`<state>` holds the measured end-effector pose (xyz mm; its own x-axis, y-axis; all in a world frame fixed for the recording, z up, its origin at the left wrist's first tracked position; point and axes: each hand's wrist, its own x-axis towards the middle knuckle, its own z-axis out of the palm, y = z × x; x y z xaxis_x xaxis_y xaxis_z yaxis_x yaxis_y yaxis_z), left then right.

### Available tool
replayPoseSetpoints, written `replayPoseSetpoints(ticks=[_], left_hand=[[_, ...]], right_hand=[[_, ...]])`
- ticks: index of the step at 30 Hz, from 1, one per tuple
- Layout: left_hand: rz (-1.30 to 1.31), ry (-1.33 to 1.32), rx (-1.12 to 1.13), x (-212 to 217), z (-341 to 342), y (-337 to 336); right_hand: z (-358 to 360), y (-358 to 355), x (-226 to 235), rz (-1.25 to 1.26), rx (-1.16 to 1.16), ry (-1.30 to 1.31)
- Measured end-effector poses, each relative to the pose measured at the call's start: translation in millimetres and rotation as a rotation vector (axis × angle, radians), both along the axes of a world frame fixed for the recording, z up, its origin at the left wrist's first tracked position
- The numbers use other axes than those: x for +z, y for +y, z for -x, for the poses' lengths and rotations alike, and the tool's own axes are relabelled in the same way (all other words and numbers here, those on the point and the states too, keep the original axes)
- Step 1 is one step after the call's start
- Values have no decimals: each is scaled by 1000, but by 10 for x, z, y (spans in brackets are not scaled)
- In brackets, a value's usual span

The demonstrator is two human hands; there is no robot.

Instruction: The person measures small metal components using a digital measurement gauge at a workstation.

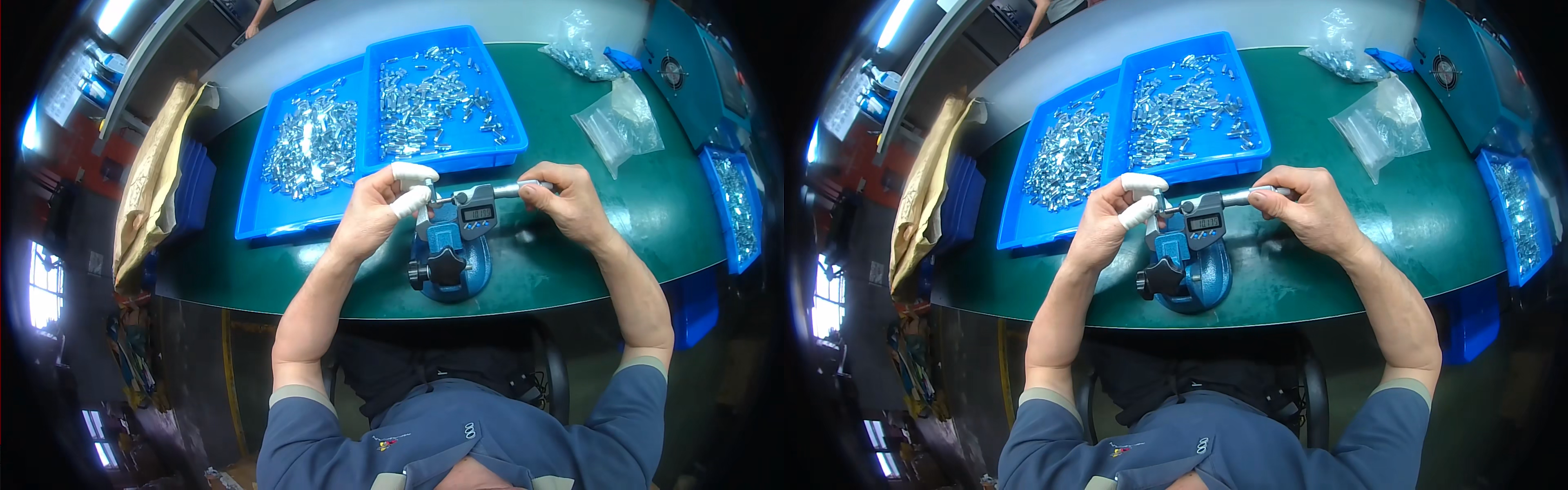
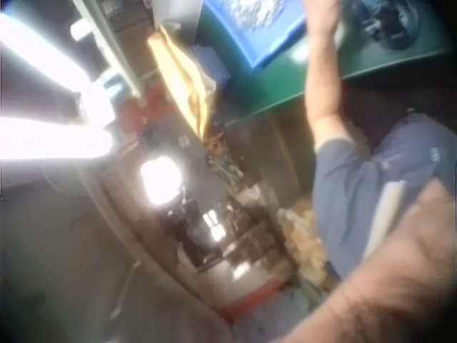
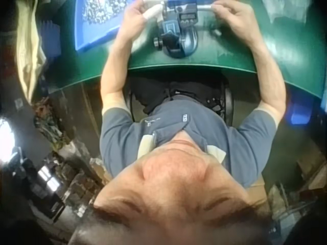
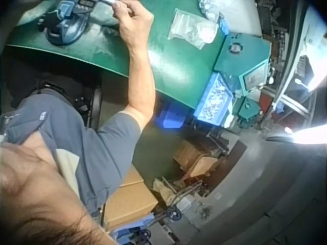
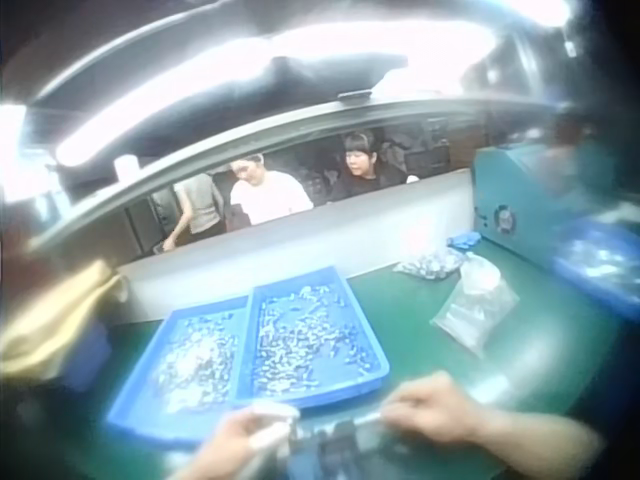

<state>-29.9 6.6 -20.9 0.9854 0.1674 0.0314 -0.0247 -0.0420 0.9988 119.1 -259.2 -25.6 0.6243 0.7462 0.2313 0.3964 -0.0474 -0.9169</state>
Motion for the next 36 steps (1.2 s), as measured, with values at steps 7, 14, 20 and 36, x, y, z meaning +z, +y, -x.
replayPoseSetpoints(ticks=[7, 14, 20, 36], left_hand=[[10, -1, 3, -1, -4, -10], [23, -11, 0, 23, 0, -18], [-14, -66, 36, -21, -41, 41], [-1241, 2, -19, 145, -1025, 542]], right_hand=[[3, 10, 1, -13, -3, 8], [-5, 3, 1, -19, 17, 17], [4, -27, 8, 21, 3, -12], [-18, -12, -56, -54, 10, 32]])
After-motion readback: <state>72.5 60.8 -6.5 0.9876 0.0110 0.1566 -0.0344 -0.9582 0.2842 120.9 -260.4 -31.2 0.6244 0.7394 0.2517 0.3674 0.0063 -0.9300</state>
